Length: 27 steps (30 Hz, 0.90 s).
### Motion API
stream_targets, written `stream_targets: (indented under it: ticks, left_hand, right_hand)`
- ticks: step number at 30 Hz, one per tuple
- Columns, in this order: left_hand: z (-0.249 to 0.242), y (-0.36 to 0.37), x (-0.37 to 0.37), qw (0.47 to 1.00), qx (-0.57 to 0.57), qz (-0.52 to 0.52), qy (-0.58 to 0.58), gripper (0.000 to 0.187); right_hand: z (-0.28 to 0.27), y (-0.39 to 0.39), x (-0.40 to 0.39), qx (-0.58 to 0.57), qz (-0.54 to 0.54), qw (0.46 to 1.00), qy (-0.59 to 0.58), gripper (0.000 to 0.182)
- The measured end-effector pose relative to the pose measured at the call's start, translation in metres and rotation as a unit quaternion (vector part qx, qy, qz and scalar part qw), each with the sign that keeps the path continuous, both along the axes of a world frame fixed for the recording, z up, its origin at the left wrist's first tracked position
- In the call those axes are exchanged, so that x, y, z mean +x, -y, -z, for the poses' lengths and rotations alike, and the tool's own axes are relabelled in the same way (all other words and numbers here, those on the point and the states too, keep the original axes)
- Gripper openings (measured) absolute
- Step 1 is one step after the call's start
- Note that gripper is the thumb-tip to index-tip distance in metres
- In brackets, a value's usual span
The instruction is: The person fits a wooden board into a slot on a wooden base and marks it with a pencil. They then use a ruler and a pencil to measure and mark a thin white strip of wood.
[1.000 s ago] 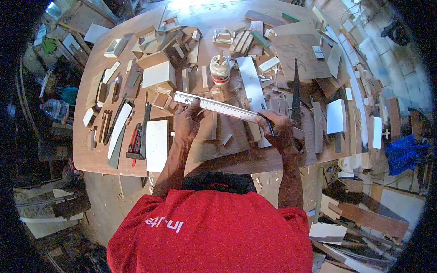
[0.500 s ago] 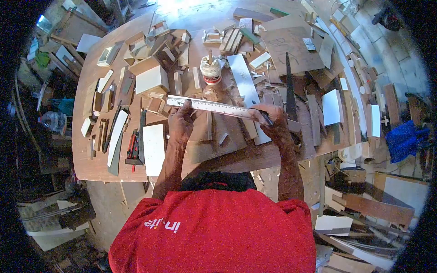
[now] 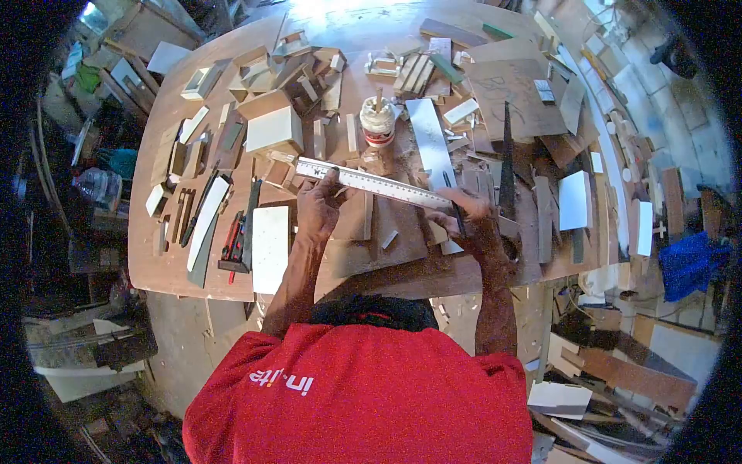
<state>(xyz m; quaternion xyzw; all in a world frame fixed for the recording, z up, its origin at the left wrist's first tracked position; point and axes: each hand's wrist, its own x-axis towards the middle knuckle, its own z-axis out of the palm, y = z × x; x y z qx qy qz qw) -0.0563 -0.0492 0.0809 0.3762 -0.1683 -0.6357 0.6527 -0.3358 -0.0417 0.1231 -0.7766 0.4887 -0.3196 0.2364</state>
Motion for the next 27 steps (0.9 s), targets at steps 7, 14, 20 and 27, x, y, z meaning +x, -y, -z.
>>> stream_targets:
  ticks: [7,14,20,27]
  left_hand:
    - [0.002,0.002,-0.007,0.996,-0.012,-0.069,0.063,0.053]
    - [0.001,0.001,-0.006,0.972,-0.074,-0.128,0.182,0.071]
    - [-0.014,-0.002,-0.012,0.982,-0.055,-0.132,0.126,0.078]
    - [-0.013,-0.002,-0.01,0.977,-0.053,-0.137,0.156,0.076]
  right_hand:
    - [0.007,-0.007,0.005,-0.054,-0.002,0.998,-0.026,0.034]
    - [0.007,-0.011,0.007,-0.086,-0.002,0.996,-0.035,0.035]
    - [0.015,-0.013,0.006,-0.091,-0.002,0.996,-0.023,0.035]
    - [0.011,-0.014,0.007,-0.069,-0.009,0.997,-0.027,0.035]
